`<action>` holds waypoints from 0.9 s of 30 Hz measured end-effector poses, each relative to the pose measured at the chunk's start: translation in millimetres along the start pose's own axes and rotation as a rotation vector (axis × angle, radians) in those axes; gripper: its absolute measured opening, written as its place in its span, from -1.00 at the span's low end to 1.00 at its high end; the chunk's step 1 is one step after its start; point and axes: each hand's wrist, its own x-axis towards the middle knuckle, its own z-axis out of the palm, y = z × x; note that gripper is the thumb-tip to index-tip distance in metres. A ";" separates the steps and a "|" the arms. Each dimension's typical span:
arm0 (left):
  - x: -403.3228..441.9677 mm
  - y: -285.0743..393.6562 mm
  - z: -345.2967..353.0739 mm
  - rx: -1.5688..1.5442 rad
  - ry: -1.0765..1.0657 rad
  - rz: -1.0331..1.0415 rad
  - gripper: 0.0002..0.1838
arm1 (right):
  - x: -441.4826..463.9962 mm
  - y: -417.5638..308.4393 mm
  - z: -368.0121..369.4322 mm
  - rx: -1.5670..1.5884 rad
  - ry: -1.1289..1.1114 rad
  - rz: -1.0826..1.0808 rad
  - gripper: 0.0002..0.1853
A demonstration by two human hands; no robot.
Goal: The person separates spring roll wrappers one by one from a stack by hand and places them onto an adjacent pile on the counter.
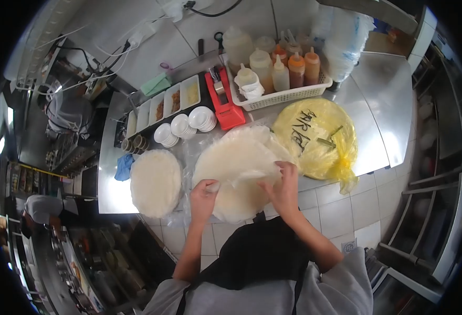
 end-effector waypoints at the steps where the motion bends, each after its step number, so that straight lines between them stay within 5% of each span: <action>1: 2.4 -6.2 -1.0 0.014 -0.035 -0.033 -0.77 | -7.3 11.0 2.0 0.125 -0.089 0.263 -0.23; 4: 12.4 -6.0 -1.2 0.097 -0.195 -0.031 -0.61 | -5.0 12.0 5.5 0.160 -0.177 0.385 -0.23; 11: 47.8 63.7 19.1 0.291 -0.479 0.256 -0.21 | 1.5 1.2 13.9 0.208 -0.110 0.311 -0.25; 14: 58.4 62.7 44.2 0.467 -0.446 0.654 -0.29 | 2.5 -4.1 13.1 0.339 -0.128 0.339 -0.29; 17: 65.7 75.4 47.0 0.461 -0.685 0.445 -0.53 | 3.8 0.4 14.9 0.472 -0.163 0.385 -0.32; 23: 75.2 39.0 57.7 0.200 -0.426 0.830 -0.76 | 1.1 6.1 9.7 0.417 -0.174 0.388 -0.39; 27: 83.4 34.4 31.5 0.252 -0.333 0.477 -0.71 | -10.0 27.0 0.4 0.222 -0.122 0.353 -0.45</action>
